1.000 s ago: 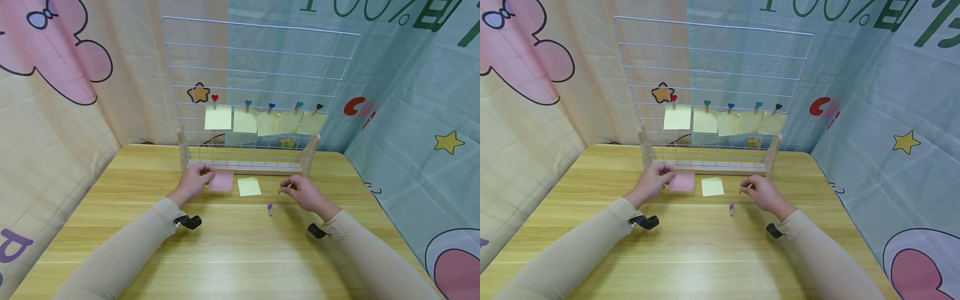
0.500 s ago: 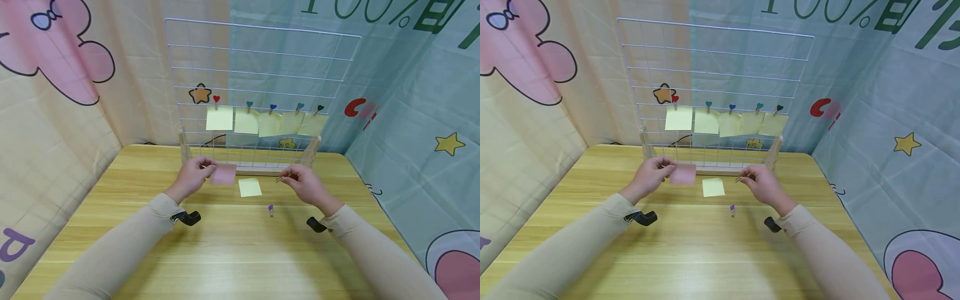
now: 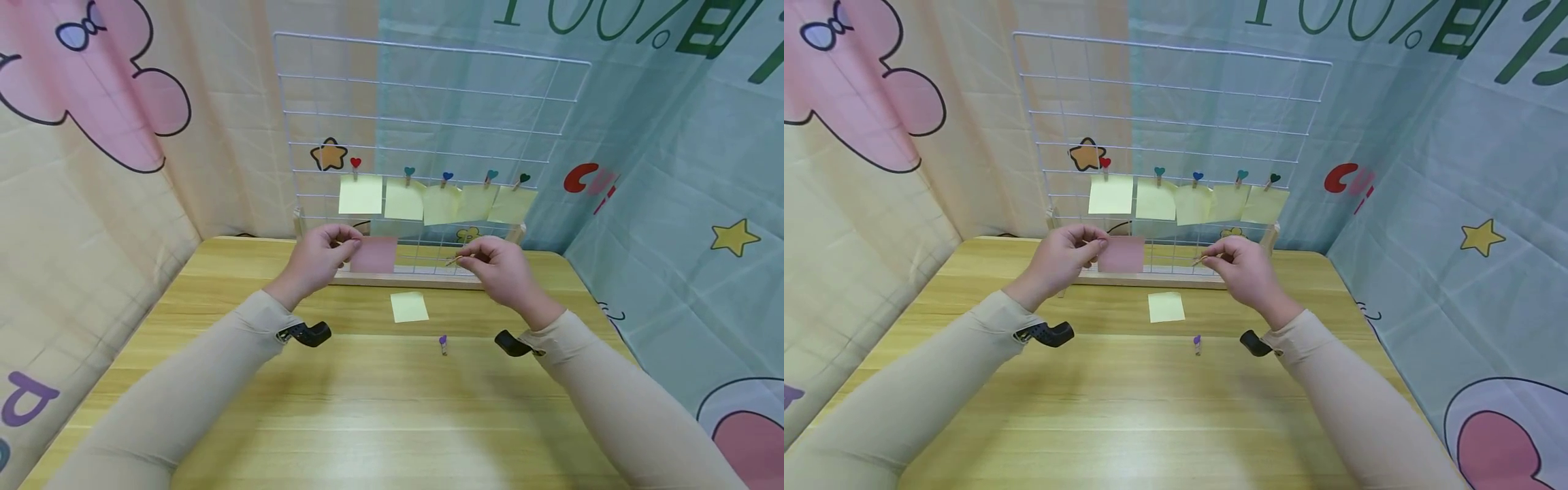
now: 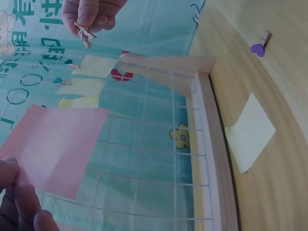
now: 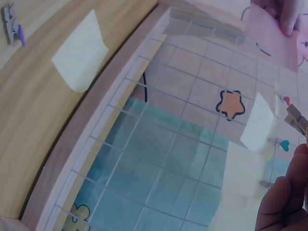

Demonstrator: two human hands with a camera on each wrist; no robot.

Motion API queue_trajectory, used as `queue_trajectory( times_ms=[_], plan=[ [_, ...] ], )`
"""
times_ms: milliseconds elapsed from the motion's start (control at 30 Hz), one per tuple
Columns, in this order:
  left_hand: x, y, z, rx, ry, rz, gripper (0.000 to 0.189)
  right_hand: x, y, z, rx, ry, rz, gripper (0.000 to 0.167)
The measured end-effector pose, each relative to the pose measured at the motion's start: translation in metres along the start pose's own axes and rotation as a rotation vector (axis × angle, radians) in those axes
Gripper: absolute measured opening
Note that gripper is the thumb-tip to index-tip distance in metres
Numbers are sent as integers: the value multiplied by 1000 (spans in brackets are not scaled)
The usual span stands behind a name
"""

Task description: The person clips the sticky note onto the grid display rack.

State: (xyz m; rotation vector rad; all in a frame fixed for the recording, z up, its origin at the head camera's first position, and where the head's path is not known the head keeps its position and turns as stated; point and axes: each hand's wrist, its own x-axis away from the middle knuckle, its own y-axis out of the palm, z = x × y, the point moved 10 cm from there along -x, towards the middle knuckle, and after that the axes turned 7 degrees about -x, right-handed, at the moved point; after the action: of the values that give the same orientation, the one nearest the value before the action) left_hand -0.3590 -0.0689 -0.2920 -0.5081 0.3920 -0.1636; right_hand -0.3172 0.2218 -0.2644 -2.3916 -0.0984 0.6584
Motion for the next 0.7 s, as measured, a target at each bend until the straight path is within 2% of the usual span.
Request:
queue_trajectory(
  times_ms=[200, 400, 700],
  plan=[
    [-14, -12, 24, 13, 11, 7, 18, -14, -12, -21, 21, -22, 36, 12],
    [-34, -25, 46, -37, 19, 56, 17, -34, -22, -32, 13, 11, 62, 14],
    [-64, -35, 61, -34, 18, 95, 18, -66, -37, -56, 7, -33, 130, 17]
  ],
)
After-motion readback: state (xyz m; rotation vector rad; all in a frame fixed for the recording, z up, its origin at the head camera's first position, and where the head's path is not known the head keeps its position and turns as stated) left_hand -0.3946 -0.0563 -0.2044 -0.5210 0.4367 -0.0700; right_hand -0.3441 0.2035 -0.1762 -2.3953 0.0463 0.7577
